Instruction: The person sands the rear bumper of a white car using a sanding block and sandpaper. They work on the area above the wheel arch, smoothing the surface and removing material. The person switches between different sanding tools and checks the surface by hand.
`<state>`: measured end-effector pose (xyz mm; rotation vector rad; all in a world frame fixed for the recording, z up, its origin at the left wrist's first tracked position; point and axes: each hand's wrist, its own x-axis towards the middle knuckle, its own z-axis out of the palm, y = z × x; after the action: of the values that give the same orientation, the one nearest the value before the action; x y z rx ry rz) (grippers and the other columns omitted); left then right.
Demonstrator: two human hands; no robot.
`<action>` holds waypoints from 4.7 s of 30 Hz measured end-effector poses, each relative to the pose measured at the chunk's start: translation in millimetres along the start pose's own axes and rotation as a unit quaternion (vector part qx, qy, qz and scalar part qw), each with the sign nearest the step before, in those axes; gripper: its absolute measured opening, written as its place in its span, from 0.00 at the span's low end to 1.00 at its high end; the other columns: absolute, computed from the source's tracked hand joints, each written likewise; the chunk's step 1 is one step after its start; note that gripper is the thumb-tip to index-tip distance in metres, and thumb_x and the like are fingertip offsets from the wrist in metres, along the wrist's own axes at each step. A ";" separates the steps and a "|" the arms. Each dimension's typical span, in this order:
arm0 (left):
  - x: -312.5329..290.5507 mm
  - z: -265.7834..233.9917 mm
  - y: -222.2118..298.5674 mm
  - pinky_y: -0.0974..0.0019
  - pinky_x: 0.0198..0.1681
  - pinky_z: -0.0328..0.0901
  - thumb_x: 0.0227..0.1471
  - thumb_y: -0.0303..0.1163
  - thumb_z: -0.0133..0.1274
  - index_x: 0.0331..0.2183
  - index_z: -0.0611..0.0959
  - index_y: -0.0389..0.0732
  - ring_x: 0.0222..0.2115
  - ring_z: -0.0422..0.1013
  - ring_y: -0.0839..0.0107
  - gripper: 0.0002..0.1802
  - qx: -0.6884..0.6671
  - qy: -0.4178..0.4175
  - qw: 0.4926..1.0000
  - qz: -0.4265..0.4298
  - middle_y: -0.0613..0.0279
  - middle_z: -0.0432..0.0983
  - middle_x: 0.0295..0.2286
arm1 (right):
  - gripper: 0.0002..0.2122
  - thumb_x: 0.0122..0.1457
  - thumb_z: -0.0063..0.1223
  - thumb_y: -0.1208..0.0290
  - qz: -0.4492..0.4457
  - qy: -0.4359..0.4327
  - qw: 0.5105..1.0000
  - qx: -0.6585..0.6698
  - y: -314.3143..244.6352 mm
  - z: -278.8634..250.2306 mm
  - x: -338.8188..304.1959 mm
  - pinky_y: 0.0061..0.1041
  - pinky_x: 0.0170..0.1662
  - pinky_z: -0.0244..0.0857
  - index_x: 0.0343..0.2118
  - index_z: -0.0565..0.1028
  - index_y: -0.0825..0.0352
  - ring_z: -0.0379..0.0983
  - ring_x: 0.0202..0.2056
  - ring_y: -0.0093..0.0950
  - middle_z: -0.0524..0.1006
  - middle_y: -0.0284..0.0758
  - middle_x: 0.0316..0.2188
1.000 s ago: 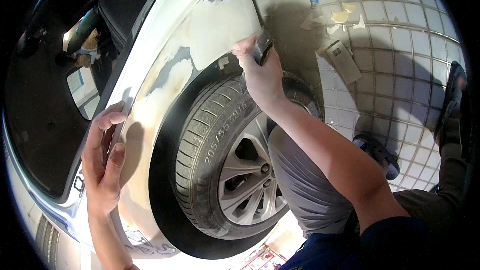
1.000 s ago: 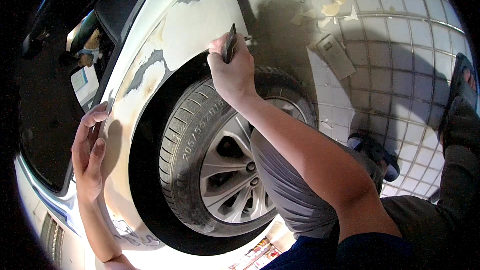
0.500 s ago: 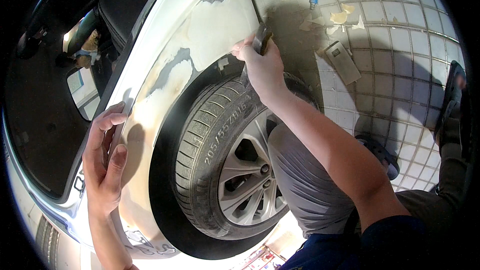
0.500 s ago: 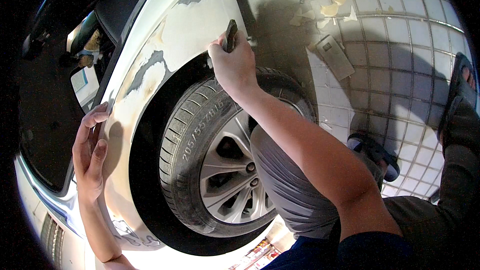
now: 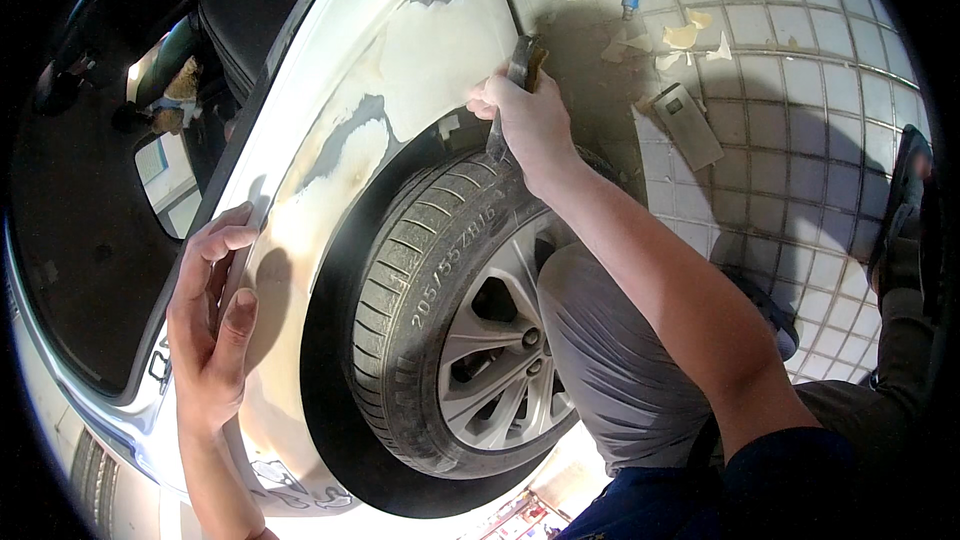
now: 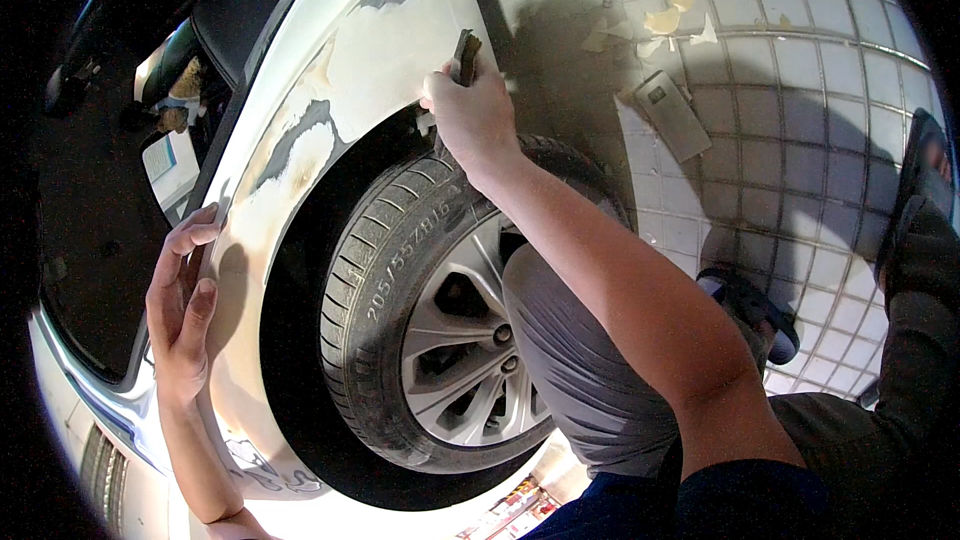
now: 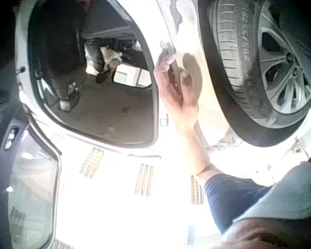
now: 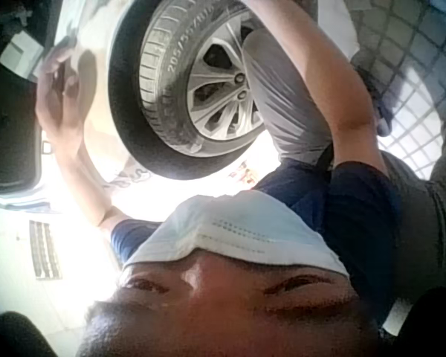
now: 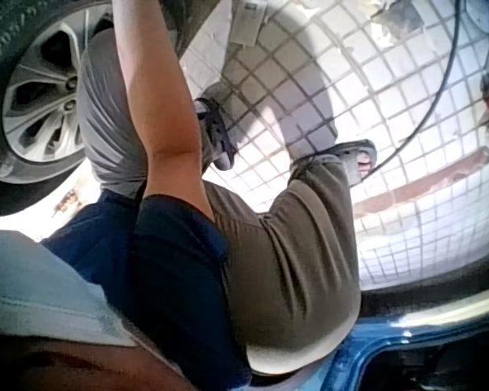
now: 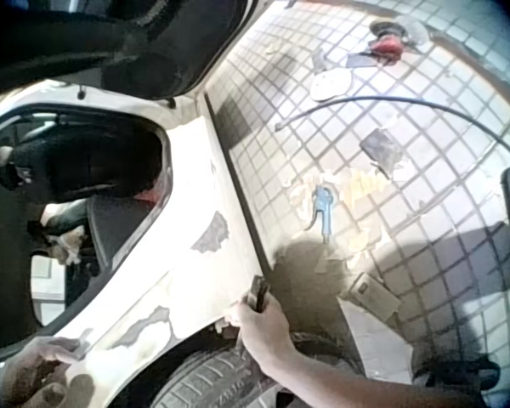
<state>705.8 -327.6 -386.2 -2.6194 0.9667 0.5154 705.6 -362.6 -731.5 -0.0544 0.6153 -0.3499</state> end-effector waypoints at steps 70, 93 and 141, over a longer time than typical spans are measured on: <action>1.8 -4.4 3.3 0.43 0.67 0.59 0.57 0.40 0.52 0.54 0.74 0.34 0.61 0.67 0.46 0.27 0.036 -0.025 0.999 0.005 0.41 0.70 0.56 | 0.17 0.65 0.49 0.61 -0.318 0.263 0.309 -0.857 -260.9 -288.6 196.3 0.50 0.53 0.70 0.55 0.75 0.58 0.70 0.52 0.54 0.74 0.47 0.52; -4.8 -6.9 0.8 0.45 0.70 0.49 0.58 0.58 0.52 0.61 0.70 0.35 0.66 0.57 0.46 0.42 0.106 -0.053 0.993 -0.011 0.38 0.60 0.64 | 0.18 0.61 0.66 0.69 -0.052 -0.182 0.982 -0.023 22.3 -59.5 32.6 0.27 0.48 0.74 0.52 0.74 0.67 0.79 0.42 0.21 0.82 0.32 0.40; -3.2 -12.3 -0.4 0.40 0.66 0.54 0.52 0.63 0.50 0.61 0.70 0.43 0.65 0.59 0.46 0.44 0.223 -0.060 0.973 -0.013 0.44 0.60 0.62 | 0.18 0.62 0.67 0.61 -0.134 -0.195 0.959 -0.154 34.9 -55.4 59.6 0.24 0.47 0.72 0.46 0.75 0.67 0.77 0.41 0.20 0.80 0.31 0.38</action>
<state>706.5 -330.3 -373.8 -2.1713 0.8891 0.3912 729.7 -347.0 -815.3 -0.4988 0.2644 -0.4883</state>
